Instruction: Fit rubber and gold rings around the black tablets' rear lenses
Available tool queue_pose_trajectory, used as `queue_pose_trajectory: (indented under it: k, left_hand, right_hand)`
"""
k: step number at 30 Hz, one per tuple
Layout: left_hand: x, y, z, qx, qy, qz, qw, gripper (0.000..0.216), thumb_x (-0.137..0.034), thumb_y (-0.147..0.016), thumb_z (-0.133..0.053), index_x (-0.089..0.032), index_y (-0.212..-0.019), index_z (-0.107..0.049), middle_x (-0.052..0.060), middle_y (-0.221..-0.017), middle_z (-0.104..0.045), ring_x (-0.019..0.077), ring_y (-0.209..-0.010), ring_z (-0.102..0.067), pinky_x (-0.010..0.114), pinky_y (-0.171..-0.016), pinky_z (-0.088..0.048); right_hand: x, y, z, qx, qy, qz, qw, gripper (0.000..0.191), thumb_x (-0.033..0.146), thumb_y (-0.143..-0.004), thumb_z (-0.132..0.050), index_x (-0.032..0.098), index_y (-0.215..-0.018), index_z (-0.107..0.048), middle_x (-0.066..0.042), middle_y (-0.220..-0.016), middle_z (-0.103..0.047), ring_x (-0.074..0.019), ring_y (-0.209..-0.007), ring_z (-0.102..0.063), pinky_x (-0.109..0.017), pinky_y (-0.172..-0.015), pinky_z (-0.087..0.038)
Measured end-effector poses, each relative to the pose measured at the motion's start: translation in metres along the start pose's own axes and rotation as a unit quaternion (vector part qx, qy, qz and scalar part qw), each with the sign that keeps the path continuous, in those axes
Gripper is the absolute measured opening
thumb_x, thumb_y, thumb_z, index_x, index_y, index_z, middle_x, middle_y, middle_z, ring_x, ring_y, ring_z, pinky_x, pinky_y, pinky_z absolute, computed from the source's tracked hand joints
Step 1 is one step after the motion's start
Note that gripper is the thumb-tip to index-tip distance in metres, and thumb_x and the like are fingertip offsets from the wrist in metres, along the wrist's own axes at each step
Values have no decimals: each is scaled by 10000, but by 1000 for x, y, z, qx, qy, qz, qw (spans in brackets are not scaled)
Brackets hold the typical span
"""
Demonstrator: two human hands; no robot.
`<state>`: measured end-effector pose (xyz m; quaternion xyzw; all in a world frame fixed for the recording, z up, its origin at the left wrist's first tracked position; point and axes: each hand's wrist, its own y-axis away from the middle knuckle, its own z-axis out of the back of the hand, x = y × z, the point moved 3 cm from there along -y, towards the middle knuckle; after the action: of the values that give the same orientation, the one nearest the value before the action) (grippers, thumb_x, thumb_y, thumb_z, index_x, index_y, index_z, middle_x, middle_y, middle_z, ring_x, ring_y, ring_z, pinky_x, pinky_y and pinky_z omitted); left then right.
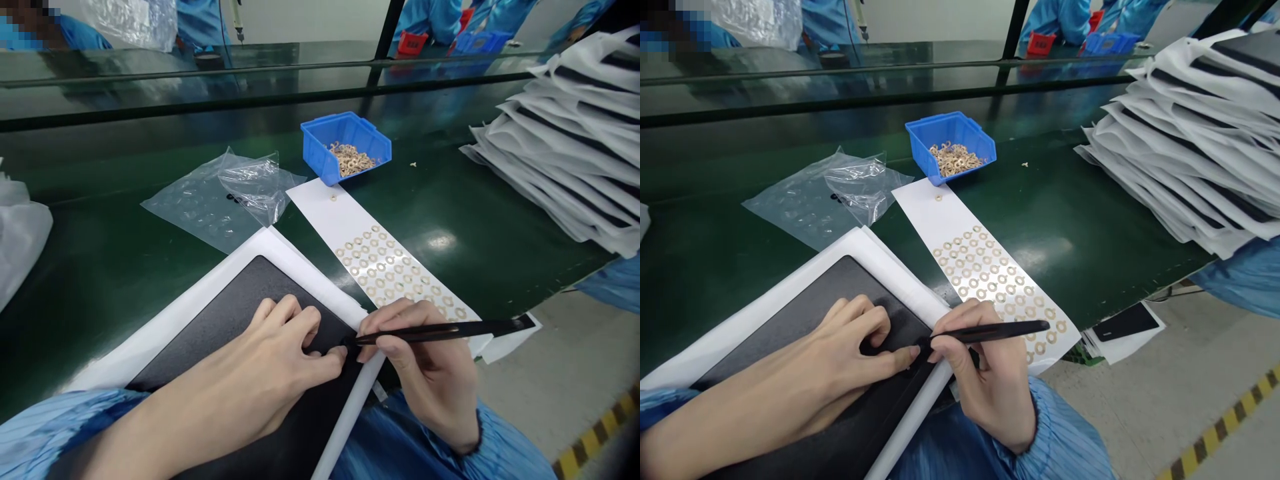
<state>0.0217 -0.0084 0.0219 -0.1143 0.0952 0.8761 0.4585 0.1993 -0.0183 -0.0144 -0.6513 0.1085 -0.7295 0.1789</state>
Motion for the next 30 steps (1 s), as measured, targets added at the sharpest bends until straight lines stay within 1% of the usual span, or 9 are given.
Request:
queue_pose_trajectory:
  k: [6, 11, 16, 19, 21, 24, 26, 28, 30]
  left_hand:
    - [2, 0, -4, 32, 28, 21, 999, 288, -32, -856, -389, -230, -1038, -494, 36, -864, -383, 186, -755, -345, 297, -599, -282]
    - [3, 0, -4, 17, 42, 29, 999, 191, -24, -844, -383, -201, -902, -423, 34, -882, -379, 195, -778, -336, 315, -626, -290]
    - [3, -3, -3, 10, 34, 33, 999, 166, -30, -858, -365, -194, -841, -375, 32, -879, -383, 189, -772, -333, 316, -631, -299]
    - [3, -4, -2, 1, 33, 31, 999, 143, -59, -883, -355, -189, -826, -373, 31, -881, -391, 189, -786, -342, 323, -648, -317]
    - [3, -3, -3, -4, 28, 32, 999, 128, -80, -898, -355, -187, -832, -378, 31, -884, -403, 188, -793, -350, 327, -661, -331]
    - [2, -2, -2, -27, 11, 25, 999, 108, -108, -909, -362, -186, -838, -383, 37, -915, -434, 191, -809, -369, 328, -672, -351]
    - [0, -2, -2, -47, 0, 17, 999, 95, -118, -908, -372, -186, -844, -389, 43, -955, -455, 195, -832, -388, 322, -678, -364]
    - [-1, -2, 0, -67, -12, 11, 998, 78, -130, -906, -384, -184, -851, -399, 50, -985, -470, 196, -852, -409, 318, -693, -378]
    - [-2, -2, 1, -78, -26, 7, 997, 68, -148, -909, -389, -179, -854, -413, 55, -990, -482, 192, -854, -426, 317, -710, -390]
  right_hand:
    - [1, 1, 3, -3, -36, 3, 999, 151, 98, -884, -480, 213, -971, -525, -29, -862, -569, -158, -751, -615, -313, -611, -524]
    - [1, 0, 2, 21, 2, 8, 1000, 137, 90, -860, -521, 216, -912, -538, -16, -825, -574, -158, -734, -609, -333, -639, -503]
    - [6, 3, 1, -30, -21, 26, 999, 114, 97, -872, -501, 200, -875, -549, -11, -749, -568, -158, -678, -605, -332, -597, -499]
    - [16, 5, 11, -41, -14, 32, 999, 110, 118, -877, -491, 211, -890, -549, -11, -726, -575, -170, -671, -609, -345, -592, -514]
    - [29, 1, 23, -19, 45, 33, 998, 94, 148, -864, -522, 234, -879, -556, -17, -740, -586, -183, -690, -610, -352, -593, -513]
    - [55, -24, 37, 35, 190, 69, 979, 48, 217, -838, -576, 259, -821, -591, -21, -749, -600, -182, -692, -607, -338, -585, -501]
    - [69, -54, 32, 85, 256, 112, 956, 63, 256, -817, -609, 246, -755, -607, -14, -719, -605, -162, -643, -598, -306, -544, -483]
    - [74, -90, 11, 138, 276, 135, 941, 101, 259, -795, -632, 209, -710, -611, -9, -694, -610, -140, -580, -574, -283, -507, -453]
    - [65, -125, -23, 184, 263, 128, 938, 122, 250, -781, -643, 171, -697, -604, -16, -701, -618, -133, -569, -566, -278, -527, -449]
